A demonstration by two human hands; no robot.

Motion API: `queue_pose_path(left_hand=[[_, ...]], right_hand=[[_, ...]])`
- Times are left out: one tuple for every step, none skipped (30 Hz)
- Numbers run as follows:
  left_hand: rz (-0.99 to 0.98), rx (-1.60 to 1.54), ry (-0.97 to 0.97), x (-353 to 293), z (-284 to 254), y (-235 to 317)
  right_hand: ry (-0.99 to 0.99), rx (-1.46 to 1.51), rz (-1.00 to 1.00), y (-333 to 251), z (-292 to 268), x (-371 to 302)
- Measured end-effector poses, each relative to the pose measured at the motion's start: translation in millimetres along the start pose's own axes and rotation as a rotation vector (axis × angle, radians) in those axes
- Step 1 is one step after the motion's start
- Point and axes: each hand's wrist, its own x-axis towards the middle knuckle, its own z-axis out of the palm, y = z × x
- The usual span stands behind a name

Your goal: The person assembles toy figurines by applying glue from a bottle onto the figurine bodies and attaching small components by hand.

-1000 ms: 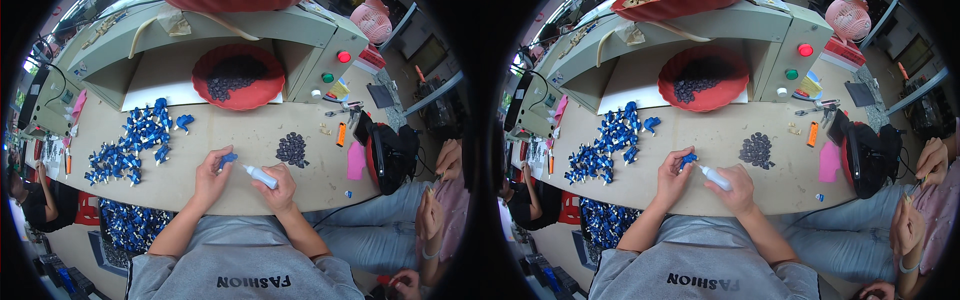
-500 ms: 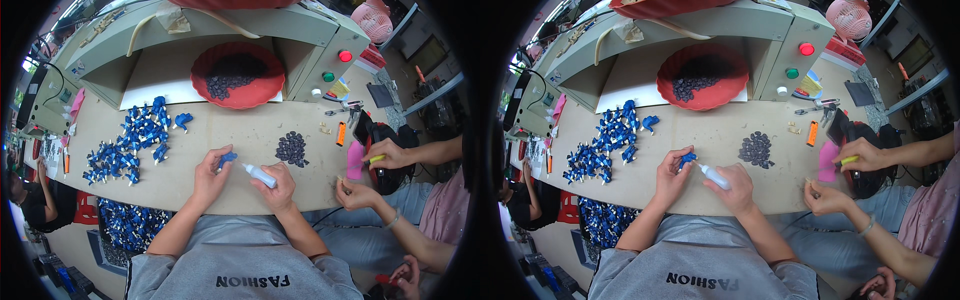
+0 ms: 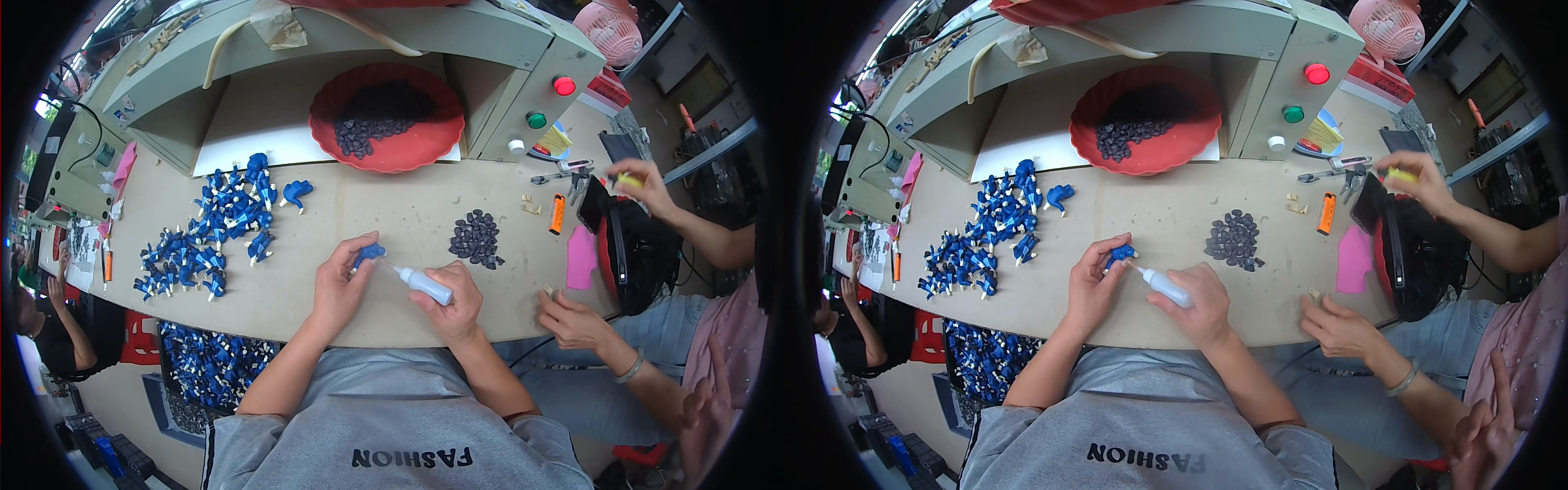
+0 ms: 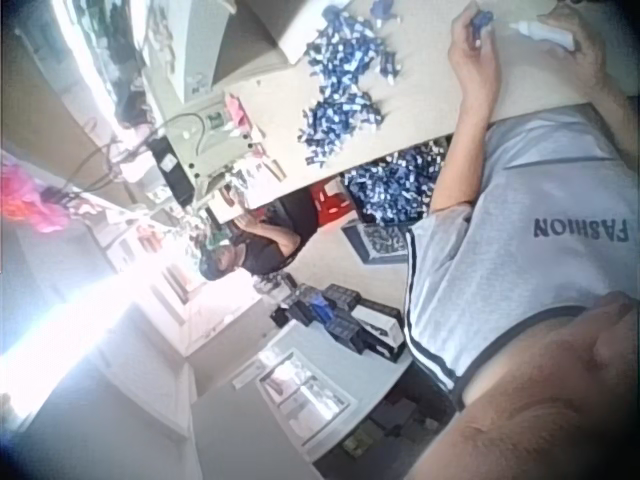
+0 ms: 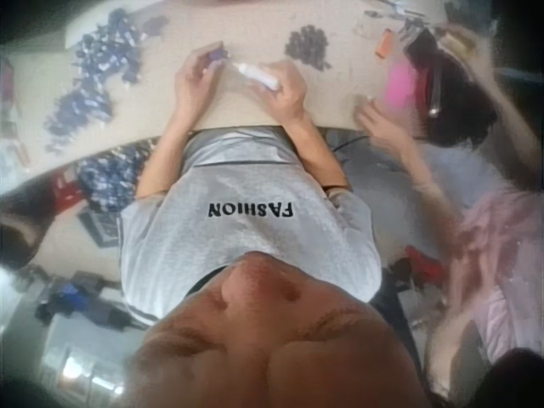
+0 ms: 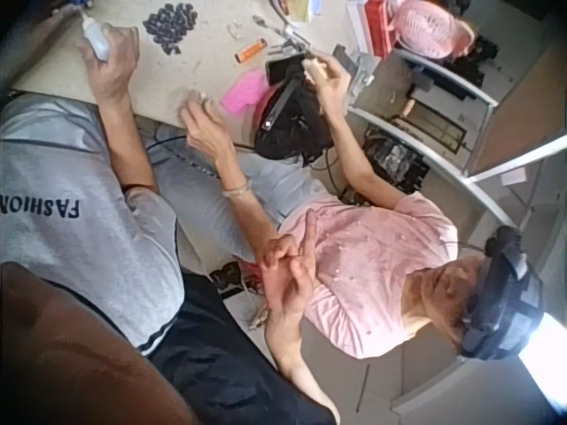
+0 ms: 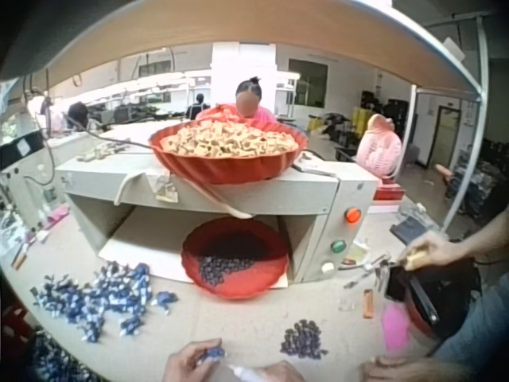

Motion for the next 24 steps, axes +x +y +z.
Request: queue_pose_path(left_hand=[[-0.003,-0.005,0.002,0.1,0.2,-0.2],[-0.004,-0.005,0.001,0.1,0.4,0.2],[-0.012,0.0,0.001,0.1,0.5,1.1],[-0.019,0.005,0.001,0.1,0.6,1.5],[-0.02,0.005,0.001,0.1,0.7,1.3],[-0.015,0.008,0.005,0.1,0.8,0.9],[-0.011,0.011,0.009,0.1,0.9,0.5],[-0.011,0.011,0.009,0.0,1.1,0.3],[-0.012,0.006,0.011,-0.2,1.2,0.2],[-0.014,0.001,0.012,-0.3,1.3,0.1],[-0.014,0.001,0.012,-0.4,1.4,0.5],[-0.016,-0.002,0.011,-0.3,1.5,0.9],[-0.019,-0.005,0.01,-0.2,1.7,1.3],[-0.019,-0.006,0.009,-0.1,1.6,1.5],[-0.021,-0.001,0.013,0.0,1.5,1.7],[-0.022,0.004,0.018,0.0,1.5,1.7],[-0.022,0.003,0.017,0.1,1.6,1.4],[-0.025,0.003,0.018,0.1,1.2,1.3],[-0.028,0.003,0.018,0.0,1.1,1.2],[-0.027,0.002,0.018,0.1,1.1,0.5],[-0.027,-0.003,0.02,0.2,1.1,-0.5],[-0.026,-0.007,0.022,0.3,1.1,-1.0],[-0.026,-0.007,0.023,0.3,0.8,-0.9],[-0.031,-0.006,0.021,0.4,1.0,0.0]], right_hand=[[-0.003,0.0,0.012,0.2,-0.1,-0.7],[-0.005,-0.001,0.024,0.3,-0.2,-1.1],[-0.005,-0.001,0.026,0.3,-0.2,-1.3],[-0.012,-0.004,0.022,0.3,-0.1,-1.2],[-0.018,-0.007,0.019,0.4,0.0,-1.1],[-0.018,-0.006,0.019,0.5,-0.1,-1.2],[-0.02,-0.008,0.019,0.6,-0.1,-1.2],[-0.023,-0.009,0.018,0.8,-0.2,-1.2],[-0.023,-0.009,0.018,0.4,0.2,-0.4],[-0.012,-0.008,0.019,-0.5,0.9,1.0],[-0.002,-0.007,0.02,-1.4,1.2,2.1],[-0.002,-0.008,0.02,-2.1,1.0,2.5],[0.001,-0.003,0.029,-2.7,0.7,2.7],[0.004,0.001,0.037,-3.1,0.5,2.7],[0.004,0.0,0.037,-2.9,0.3,2.3],[0.025,-0.004,0.04,-2.3,0.3,1.6],[0.045,-0.008,0.043,-1.6,0.3,1.0],[0.045,-0.009,0.042,-0.9,0.2,0.4],[0.053,-0.019,0.053,-0.1,0.1,-0.1],[0.062,-0.03,0.065,0.4,0.0,-0.4],[0.061,-0.03,0.064,0.7,0.3,-0.5],[0.066,-0.031,0.067,1.0,0.5,-0.6],[0.071,-0.032,0.069,1.1,0.8,-0.6],[0.071,-0.033,0.069,1.1,0.8,-0.5]])
